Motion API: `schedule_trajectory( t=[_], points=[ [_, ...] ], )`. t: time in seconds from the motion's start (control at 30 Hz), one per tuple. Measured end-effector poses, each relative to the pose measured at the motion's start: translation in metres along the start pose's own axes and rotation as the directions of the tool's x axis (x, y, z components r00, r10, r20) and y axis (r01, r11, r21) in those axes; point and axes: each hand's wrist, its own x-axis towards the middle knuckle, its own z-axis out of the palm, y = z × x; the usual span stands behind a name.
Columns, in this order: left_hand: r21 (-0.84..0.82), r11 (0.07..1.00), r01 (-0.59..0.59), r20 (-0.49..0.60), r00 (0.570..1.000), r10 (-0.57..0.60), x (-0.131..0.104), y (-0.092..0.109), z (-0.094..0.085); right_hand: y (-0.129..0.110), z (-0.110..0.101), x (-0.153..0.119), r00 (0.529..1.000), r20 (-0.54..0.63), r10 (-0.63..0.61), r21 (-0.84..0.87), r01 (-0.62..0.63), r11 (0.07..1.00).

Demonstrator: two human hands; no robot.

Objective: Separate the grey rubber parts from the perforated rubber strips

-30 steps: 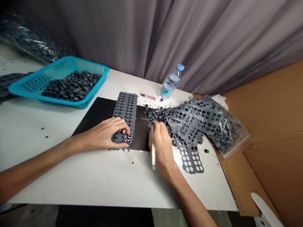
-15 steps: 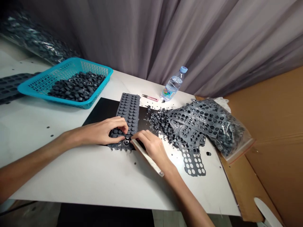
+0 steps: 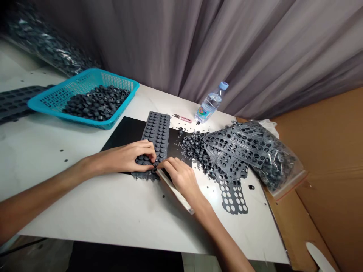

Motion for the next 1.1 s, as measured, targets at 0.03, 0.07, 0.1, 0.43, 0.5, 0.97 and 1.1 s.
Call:
schedule_trajectory(
  t=[0.03, 0.07, 0.1, 0.43, 0.5, 0.97, 1.1],
  points=[
    [0.0, 1.0, 0.001, -0.001, 1.0, -0.001, 0.0, 0.0, 0.0, 0.0, 0.001, 0.0, 1.0, -0.002, 0.008, -0.025, -0.008, 1.0],
    [-0.001, 1.0, 0.0, -0.002, 1.0, 0.0, 0.0, -0.001, 0.001, 0.0, 0.003, 0.0, 1.0, -0.004, 0.012, -0.053, -0.012, 0.999],
    [-0.002, 1.0, -0.002, -0.005, 1.0, 0.002, 0.0, -0.002, 0.001, 0.0, 0.004, 0.001, 1.0, -0.009, 0.008, -0.084, -0.009, 0.996],
    [-0.012, 1.0, 0.013, -0.018, 1.0, -0.014, 0.002, 0.0, 0.002, -0.012, 0.018, -0.001, 0.994, -0.051, -0.099, -0.41, 0.07, 0.909],
    [-0.016, 1.0, 0.022, -0.013, 1.0, -0.022, 0.002, 0.001, 0.002, -0.018, 0.023, -0.001, 0.994, -0.084, -0.073, -0.429, 0.03, 0.903],
    [-0.033, 0.999, 0.029, 0.03, 0.999, -0.028, 0.0, 0.0, 0.0, 0.041, -0.02, -0.026, 0.813, -0.366, 0.454, -0.294, -0.563, 0.772],
    [-0.012, 0.999, 0.031, 0.023, 0.999, -0.03, -0.001, 0.0, 0.0, 0.035, -0.015, -0.024, 0.862, -0.236, 0.449, 0.02, -0.458, 0.889]
  ],
)
